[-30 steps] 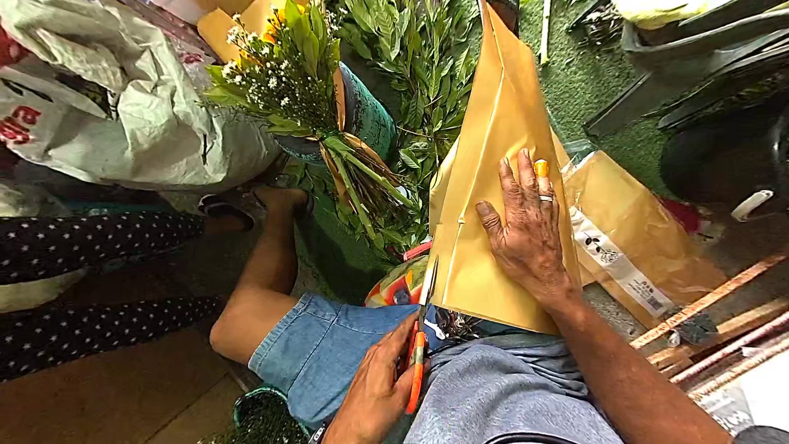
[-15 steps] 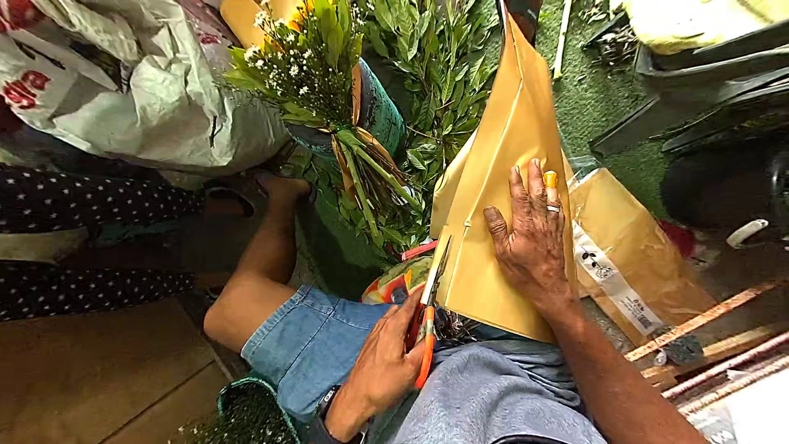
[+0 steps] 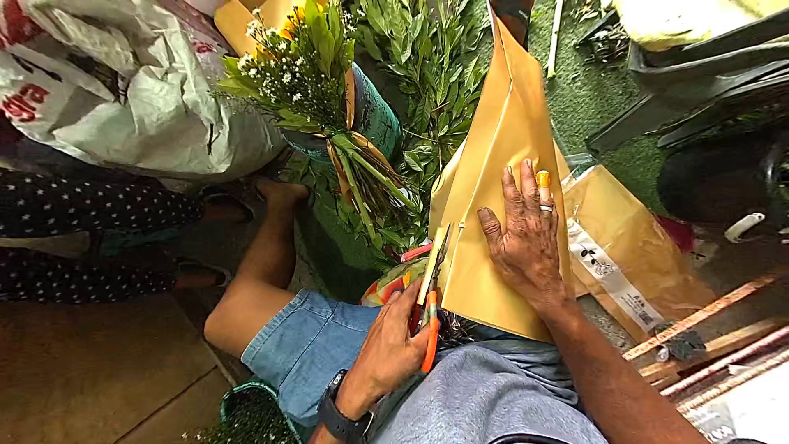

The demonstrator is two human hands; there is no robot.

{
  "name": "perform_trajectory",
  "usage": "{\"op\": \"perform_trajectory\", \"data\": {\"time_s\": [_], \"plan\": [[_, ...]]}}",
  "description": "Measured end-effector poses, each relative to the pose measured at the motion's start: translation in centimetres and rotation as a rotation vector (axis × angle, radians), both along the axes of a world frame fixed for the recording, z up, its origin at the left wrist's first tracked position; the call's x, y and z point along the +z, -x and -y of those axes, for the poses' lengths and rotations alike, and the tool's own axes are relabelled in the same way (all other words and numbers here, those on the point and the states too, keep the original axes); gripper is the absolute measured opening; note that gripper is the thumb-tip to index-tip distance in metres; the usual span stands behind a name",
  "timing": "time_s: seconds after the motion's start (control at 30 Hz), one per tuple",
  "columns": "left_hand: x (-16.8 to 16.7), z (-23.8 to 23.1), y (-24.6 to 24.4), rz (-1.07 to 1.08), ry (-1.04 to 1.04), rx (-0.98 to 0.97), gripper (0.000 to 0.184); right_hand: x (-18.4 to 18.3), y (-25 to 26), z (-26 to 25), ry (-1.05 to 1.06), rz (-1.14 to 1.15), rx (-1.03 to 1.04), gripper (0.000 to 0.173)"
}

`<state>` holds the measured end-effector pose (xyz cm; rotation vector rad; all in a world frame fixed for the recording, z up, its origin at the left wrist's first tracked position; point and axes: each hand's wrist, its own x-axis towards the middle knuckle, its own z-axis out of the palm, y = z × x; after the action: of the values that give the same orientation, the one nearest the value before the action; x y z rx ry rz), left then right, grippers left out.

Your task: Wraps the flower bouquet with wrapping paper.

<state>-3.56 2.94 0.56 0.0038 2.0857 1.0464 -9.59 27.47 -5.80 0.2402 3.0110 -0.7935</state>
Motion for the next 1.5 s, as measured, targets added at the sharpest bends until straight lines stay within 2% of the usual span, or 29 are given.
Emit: {"op": "perform_trajectory", "data": {"time_s": [0.23,0.57,0.8,1.33,1.5], "plan": [[-0.7,0.4,-0.4,0.000,-0.036,-0.010,0.057,0.1,0.0,0.0,-0.001,0.018,-0.003,0.069],[-0.5,-0.9,1.1,-0.021,-0.029,0.008,0.067,-0.2,-0.1,0.0,-0.002,-0.011,0.002,0.069],[-1.1,-1.2,1.7,-0.021,-0.026,0.023,0.066,-0.1,-0.1,0.0,0.002,-0.003,0.002,0.069],[-1.2,-0.8,1.3,-0.034,-0.049,0.015,0.050,0.0,0.0,0.0,0.004,0.005,-0.002,0.069],[-1.7,-0.5,1.2,-0.007,-0.088,0.013,0.057,0.1,0.0,0.1,0.004,0.007,-0.004,0.069]]}}
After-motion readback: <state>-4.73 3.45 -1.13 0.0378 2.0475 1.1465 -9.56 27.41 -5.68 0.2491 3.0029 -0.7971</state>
